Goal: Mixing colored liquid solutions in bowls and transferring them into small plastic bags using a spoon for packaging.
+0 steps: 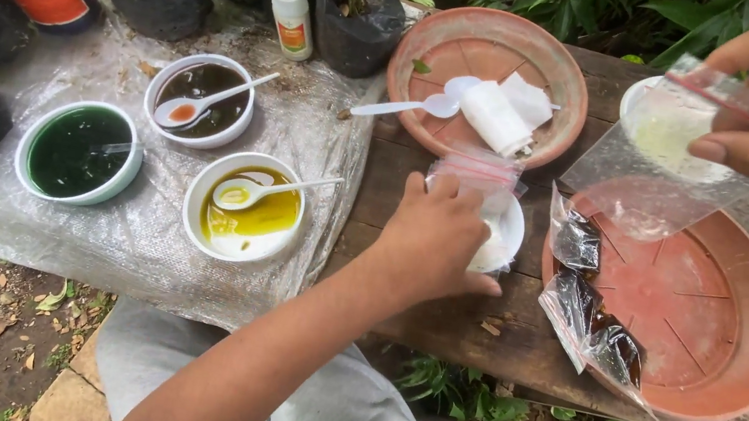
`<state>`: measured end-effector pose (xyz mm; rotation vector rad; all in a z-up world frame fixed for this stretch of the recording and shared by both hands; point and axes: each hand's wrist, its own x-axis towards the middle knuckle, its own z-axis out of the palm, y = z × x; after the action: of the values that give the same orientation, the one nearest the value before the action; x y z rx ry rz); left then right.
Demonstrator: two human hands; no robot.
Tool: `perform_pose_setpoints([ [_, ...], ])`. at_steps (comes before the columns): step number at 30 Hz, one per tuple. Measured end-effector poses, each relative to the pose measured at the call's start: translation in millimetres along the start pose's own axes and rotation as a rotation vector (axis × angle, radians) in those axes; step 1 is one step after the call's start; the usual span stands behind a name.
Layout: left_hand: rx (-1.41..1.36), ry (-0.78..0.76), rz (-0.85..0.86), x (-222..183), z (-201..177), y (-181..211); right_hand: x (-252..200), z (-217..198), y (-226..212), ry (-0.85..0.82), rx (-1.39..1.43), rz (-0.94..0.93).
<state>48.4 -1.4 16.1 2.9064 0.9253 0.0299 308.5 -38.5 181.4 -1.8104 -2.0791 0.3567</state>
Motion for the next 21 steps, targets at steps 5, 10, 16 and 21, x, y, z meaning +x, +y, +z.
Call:
perform_pose_setpoints([
  [5,-0.065,0.026,-0.025,-15.3,5.8,-3.9,7.8,-0.2,-35.5,-0.005,-0.194,-0.124],
  [10,-0.079,-0.008,-0.055,-26.3,-6.6,-10.4,27.6,2.6,-73.9,-0.045,-0.343,-0.146],
  [16,-0.728,0.856,-0.134,-73.5,-52.7,-50.5,62.8,5.4,-141.7,-0.150,-0.120,-0.249],
  [21,-1.080,1.004,-0.354,-138.8,-85.8,-71.6,74.6,17.0,-256.8,-0.412,-0.071,-0.002],
])
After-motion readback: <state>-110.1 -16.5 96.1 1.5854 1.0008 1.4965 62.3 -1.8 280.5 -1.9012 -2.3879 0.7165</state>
